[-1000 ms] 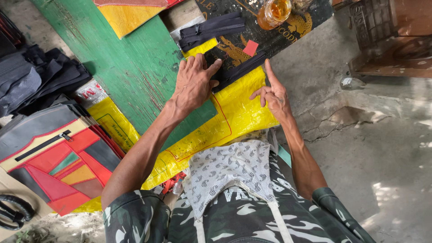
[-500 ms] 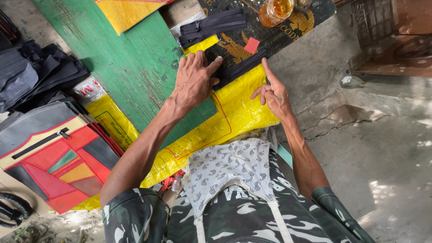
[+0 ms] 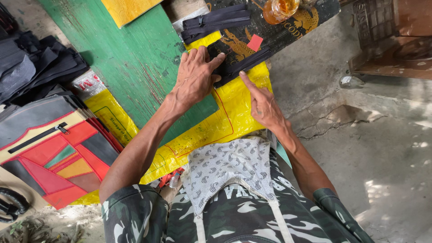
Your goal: The person works through a pile of zippers at a workbench, rubbing a waxy block along each zipper tape and placing finished zippers onto a growing stack of completed pieces.
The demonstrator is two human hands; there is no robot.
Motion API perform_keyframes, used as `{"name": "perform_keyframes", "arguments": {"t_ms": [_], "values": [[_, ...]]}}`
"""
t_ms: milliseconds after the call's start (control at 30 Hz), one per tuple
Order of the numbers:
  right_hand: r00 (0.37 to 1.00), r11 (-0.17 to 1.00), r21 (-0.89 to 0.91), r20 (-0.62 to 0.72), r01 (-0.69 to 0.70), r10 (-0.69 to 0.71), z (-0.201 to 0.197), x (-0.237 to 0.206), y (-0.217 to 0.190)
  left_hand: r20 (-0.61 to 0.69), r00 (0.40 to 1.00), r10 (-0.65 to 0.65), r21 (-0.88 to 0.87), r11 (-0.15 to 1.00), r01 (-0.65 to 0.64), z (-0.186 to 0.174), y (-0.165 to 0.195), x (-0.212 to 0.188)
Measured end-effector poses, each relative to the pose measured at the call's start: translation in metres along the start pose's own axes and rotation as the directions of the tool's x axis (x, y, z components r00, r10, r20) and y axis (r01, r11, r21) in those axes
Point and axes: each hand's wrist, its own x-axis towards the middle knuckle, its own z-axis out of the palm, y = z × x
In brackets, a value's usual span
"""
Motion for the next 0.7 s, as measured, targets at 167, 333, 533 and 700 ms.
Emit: {"name": "perform_keyframes", "arguments": {"t_ms": [167,333,533,700], "values": [[0.993,0.987,-0.156,0.115,0.048,-0.031,0.006,0.003,-0.014,-0.001,1.000,-0.011,-0.010,1.000,0.011,0.002,-0.002,0.000],[0.986,0.960,-0.238,0.119,0.144,-0.119,0.014,0.003,-0.028,0.023,1.000,-0.016,-0.042,0.999,0.017,0.004,-0.005,-0.001],[0.997,0.995,-0.068,0.050,0.067,-0.064,0.013,0.001,-0.021,-0.014,1.000,-0.012,0.014,1.000,0.012,0.006,-0.002,0.000],[0.996,0.994,-0.110,-0.090,0.010,-0.020,0.002,0.000,-0.004,0.009,1.000,-0.017,-0.012,1.000,0.017,0.008,-0.003,-0.004]]}}
